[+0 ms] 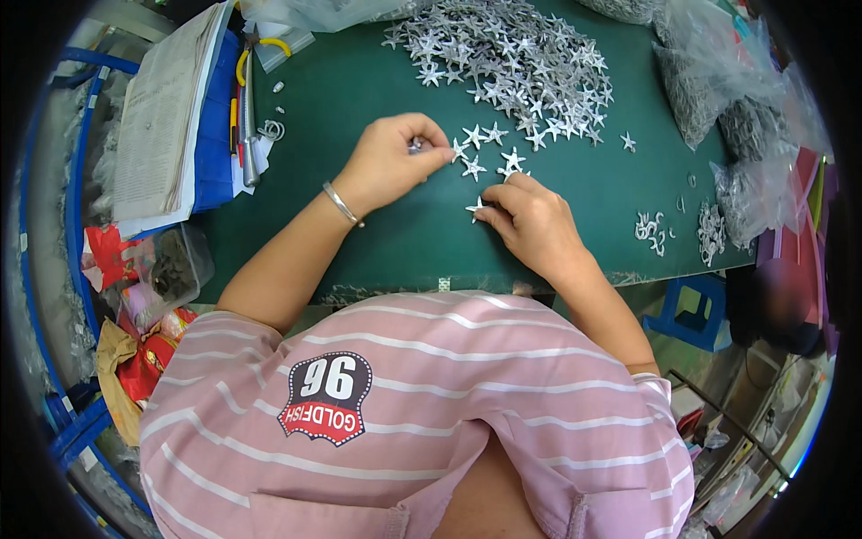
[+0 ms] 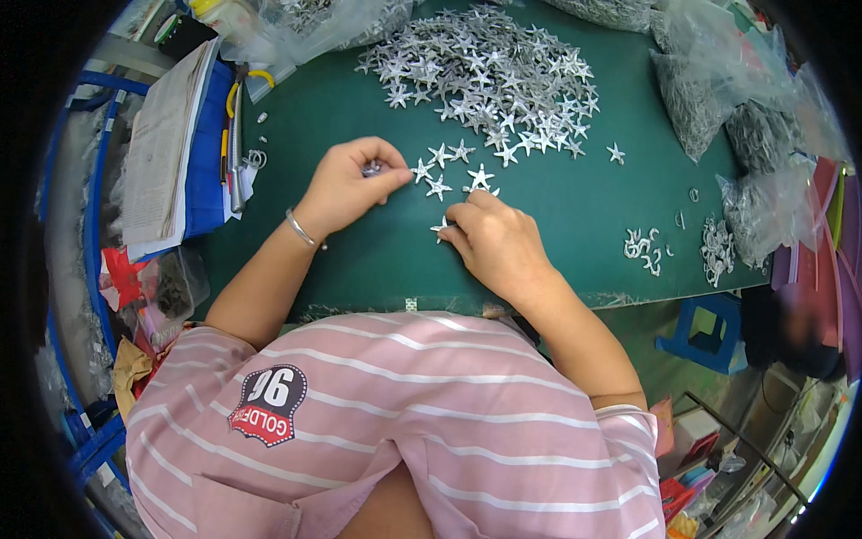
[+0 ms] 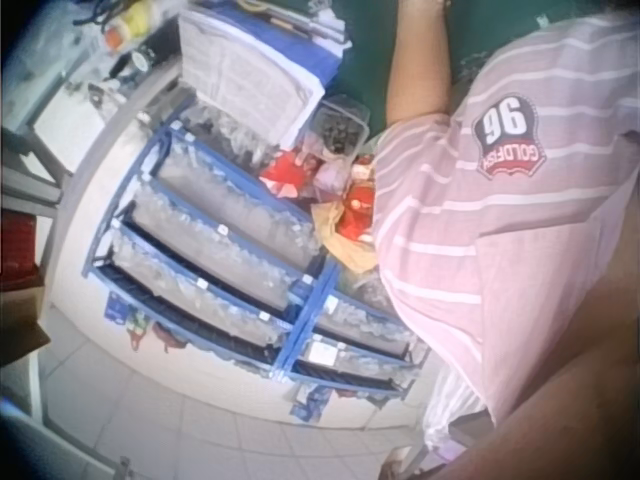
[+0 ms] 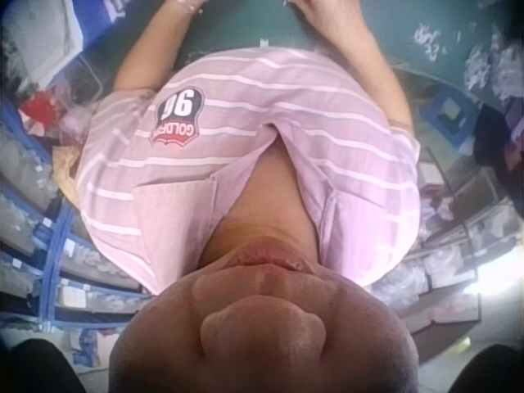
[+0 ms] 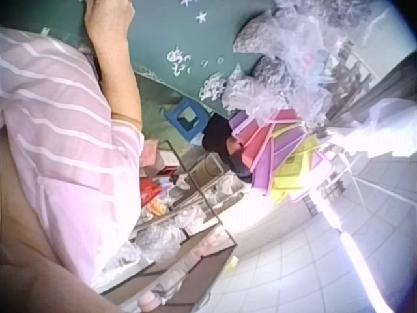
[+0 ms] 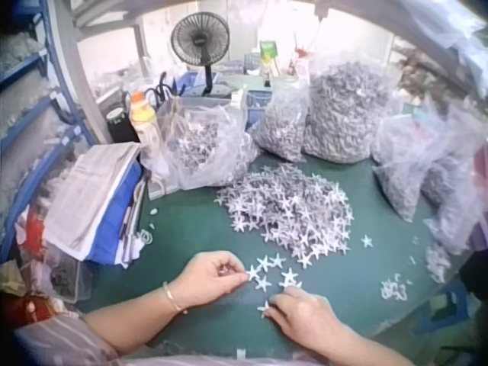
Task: The person sorts through a pile of silver star-shaped items by hand, picking them up from a pile and placing them individually onto the workbench.
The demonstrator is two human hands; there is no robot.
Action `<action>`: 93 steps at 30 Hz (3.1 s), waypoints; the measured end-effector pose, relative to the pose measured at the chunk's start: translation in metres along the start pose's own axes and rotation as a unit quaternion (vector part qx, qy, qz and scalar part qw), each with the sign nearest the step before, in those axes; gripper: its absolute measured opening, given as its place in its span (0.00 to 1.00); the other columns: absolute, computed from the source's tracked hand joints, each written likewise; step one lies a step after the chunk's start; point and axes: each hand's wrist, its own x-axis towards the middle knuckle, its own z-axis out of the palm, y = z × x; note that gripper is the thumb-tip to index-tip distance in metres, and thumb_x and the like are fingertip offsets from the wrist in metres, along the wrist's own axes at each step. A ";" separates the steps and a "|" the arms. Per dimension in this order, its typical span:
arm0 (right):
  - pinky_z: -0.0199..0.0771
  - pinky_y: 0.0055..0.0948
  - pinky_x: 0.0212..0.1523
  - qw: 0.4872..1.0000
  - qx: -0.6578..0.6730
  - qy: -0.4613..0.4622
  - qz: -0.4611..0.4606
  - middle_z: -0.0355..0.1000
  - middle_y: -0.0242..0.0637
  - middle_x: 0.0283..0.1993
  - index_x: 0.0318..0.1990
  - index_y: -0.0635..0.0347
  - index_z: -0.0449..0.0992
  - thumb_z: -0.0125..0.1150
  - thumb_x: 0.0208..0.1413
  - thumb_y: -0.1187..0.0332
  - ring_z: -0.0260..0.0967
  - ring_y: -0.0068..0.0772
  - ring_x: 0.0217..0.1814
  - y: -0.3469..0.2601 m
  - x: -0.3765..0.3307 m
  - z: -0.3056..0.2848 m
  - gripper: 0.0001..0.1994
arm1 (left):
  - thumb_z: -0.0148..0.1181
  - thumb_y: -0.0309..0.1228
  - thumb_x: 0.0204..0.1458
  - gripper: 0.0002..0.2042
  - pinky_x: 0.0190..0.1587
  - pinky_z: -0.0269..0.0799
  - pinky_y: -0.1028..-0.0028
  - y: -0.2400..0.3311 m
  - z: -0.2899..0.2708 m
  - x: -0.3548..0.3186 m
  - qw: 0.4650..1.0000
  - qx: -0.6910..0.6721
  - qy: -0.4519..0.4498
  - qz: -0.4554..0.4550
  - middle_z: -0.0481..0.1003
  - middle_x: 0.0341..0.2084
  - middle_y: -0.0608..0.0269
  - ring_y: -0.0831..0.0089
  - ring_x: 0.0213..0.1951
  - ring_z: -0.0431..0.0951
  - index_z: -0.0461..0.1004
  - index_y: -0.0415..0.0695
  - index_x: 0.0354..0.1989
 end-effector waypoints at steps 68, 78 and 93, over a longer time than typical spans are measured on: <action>0.60 0.21 0.21 0.694 0.693 0.057 0.185 0.70 0.29 0.24 0.31 0.62 0.76 0.59 0.54 0.71 0.62 0.19 0.22 0.050 0.031 -0.026 0.04 | 0.67 0.24 0.45 0.06 0.30 0.70 0.75 -0.019 -0.016 -0.010 0.965 0.196 0.042 0.166 0.72 0.24 0.60 0.70 0.27 0.74 0.76 0.38 0.30; 0.73 0.27 0.35 0.996 0.064 0.003 0.058 0.77 0.37 0.32 0.36 0.62 0.80 0.66 0.50 0.71 0.74 0.28 0.32 0.023 0.025 -0.010 0.07 | 0.46 0.27 0.60 0.06 0.19 0.59 0.86 -0.019 -0.055 -0.012 0.797 -0.591 -0.115 0.048 0.67 0.37 0.57 0.83 0.24 0.63 0.66 0.39 0.33; 0.72 0.34 0.34 0.994 0.094 -0.060 0.003 0.72 0.40 0.31 0.39 0.58 0.79 0.62 0.49 0.76 0.71 0.42 0.32 0.045 0.004 -0.038 0.09 | 0.68 0.25 0.44 0.06 0.29 0.67 0.75 -0.035 -0.044 -0.065 0.962 0.265 0.031 0.064 0.71 0.22 0.64 0.76 0.24 0.70 0.76 0.37 0.26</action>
